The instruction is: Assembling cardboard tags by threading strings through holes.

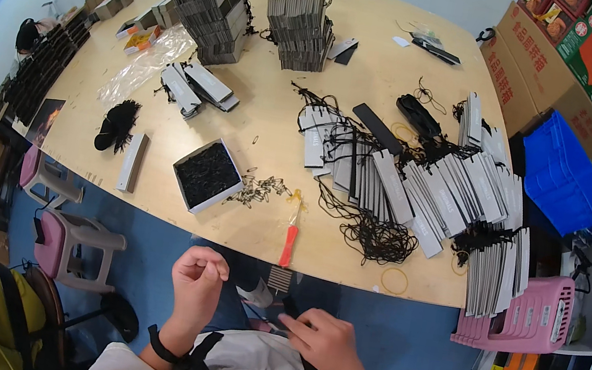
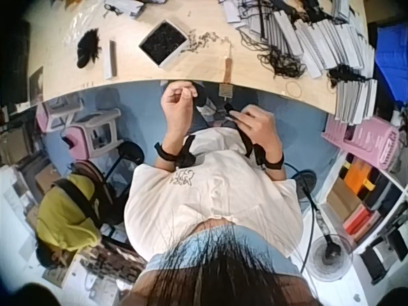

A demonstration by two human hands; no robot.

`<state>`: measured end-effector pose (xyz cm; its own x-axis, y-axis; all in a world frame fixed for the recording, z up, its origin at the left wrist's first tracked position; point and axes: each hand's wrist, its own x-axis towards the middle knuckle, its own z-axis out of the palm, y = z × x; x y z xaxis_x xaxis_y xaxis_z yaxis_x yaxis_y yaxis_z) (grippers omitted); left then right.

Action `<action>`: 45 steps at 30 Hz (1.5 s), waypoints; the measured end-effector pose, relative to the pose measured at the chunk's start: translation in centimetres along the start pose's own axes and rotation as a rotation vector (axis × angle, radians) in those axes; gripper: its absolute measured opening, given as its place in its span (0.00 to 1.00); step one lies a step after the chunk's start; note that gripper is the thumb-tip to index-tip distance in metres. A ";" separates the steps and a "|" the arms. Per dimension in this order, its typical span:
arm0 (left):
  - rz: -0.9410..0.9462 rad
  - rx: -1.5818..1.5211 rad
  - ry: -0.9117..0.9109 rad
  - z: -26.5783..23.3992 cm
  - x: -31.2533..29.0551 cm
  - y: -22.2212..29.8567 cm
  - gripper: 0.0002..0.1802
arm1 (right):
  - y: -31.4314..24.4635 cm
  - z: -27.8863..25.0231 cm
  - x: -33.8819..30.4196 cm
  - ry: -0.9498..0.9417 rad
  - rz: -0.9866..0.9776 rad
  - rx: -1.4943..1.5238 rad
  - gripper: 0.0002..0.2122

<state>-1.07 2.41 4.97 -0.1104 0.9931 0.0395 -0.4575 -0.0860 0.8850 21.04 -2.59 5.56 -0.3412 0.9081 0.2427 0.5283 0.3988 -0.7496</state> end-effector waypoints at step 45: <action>-0.092 -0.073 0.165 -1.4 1.6 0.2 0.15 | 1.1 -7.7 10.4 0.023 0.359 0.575 0.18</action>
<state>-2.56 3.86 4.58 -0.2052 0.9711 -0.1216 -0.5341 -0.0070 0.8454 24.06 8.23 12.05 -0.2018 0.9766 -0.0742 0.1056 -0.0536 -0.9930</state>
